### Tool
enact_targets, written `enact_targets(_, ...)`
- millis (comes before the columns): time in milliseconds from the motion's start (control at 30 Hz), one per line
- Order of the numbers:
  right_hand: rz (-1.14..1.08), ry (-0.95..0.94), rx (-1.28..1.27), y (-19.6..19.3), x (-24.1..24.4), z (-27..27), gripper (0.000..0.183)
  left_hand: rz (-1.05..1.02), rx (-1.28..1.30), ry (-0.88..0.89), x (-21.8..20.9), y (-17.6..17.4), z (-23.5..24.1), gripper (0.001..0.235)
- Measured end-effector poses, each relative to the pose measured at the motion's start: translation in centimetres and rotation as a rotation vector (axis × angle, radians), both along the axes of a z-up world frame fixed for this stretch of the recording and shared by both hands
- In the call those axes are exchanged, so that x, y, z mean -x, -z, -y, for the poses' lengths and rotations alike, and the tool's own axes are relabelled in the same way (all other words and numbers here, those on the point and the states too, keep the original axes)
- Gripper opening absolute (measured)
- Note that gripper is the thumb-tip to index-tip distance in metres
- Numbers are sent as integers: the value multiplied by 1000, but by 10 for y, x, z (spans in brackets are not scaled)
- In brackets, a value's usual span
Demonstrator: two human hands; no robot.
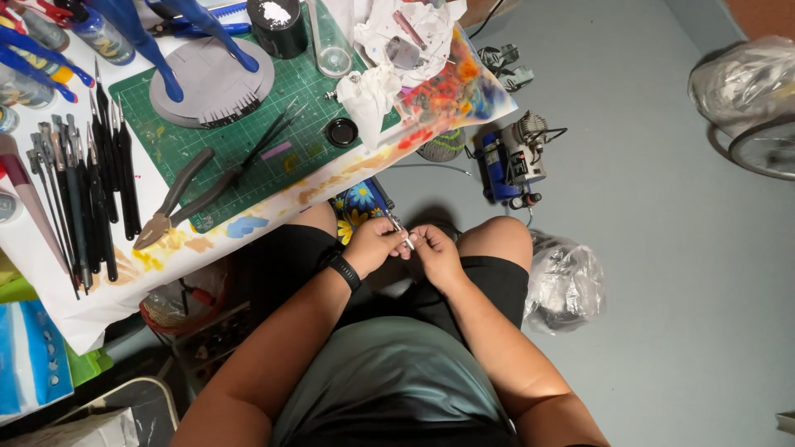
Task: Disassembling an airbrush to clean the needle and internal components with a tissue before reassembling it.
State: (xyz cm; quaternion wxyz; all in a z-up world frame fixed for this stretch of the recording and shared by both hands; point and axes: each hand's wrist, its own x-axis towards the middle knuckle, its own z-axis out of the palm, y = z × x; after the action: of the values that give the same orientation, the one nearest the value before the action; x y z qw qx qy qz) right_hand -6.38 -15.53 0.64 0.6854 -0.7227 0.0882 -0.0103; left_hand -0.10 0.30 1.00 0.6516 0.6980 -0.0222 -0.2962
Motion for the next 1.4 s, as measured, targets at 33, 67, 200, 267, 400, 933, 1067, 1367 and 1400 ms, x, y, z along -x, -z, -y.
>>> enact_targets(33,-1,1,0,0,0,0,12,-1,0,1,0,-1,-1,17)
enact_targets(67,-3,2,-9,0,0,1,9,-8,16,2,1,-2,-1,17)
enact_targets(200,-3,28,-56,16,-1,5,5,-18,61,-4,1,2,-1,16)
enact_targets(267,-13,33,-59,19,-2,8,4,-16,67,-1,1,6,0,17)
enact_targets(400,-27,-15,6,7,-1,5,10,20,-6,23,0,2,0,18)
enact_targets(933,2,-15,-4,5,0,4,12,24,1,1,0,9,2,19)
enact_targets(1067,17,6,-52,21,0,8,5,7,52,7,1,10,1,19)
enact_targets(1367,23,6,-12,7,-2,2,6,6,43,23,0,4,0,17)
enact_targets(1400,21,-15,57,0,-1,-1,9,17,17,31,-1,3,0,16)
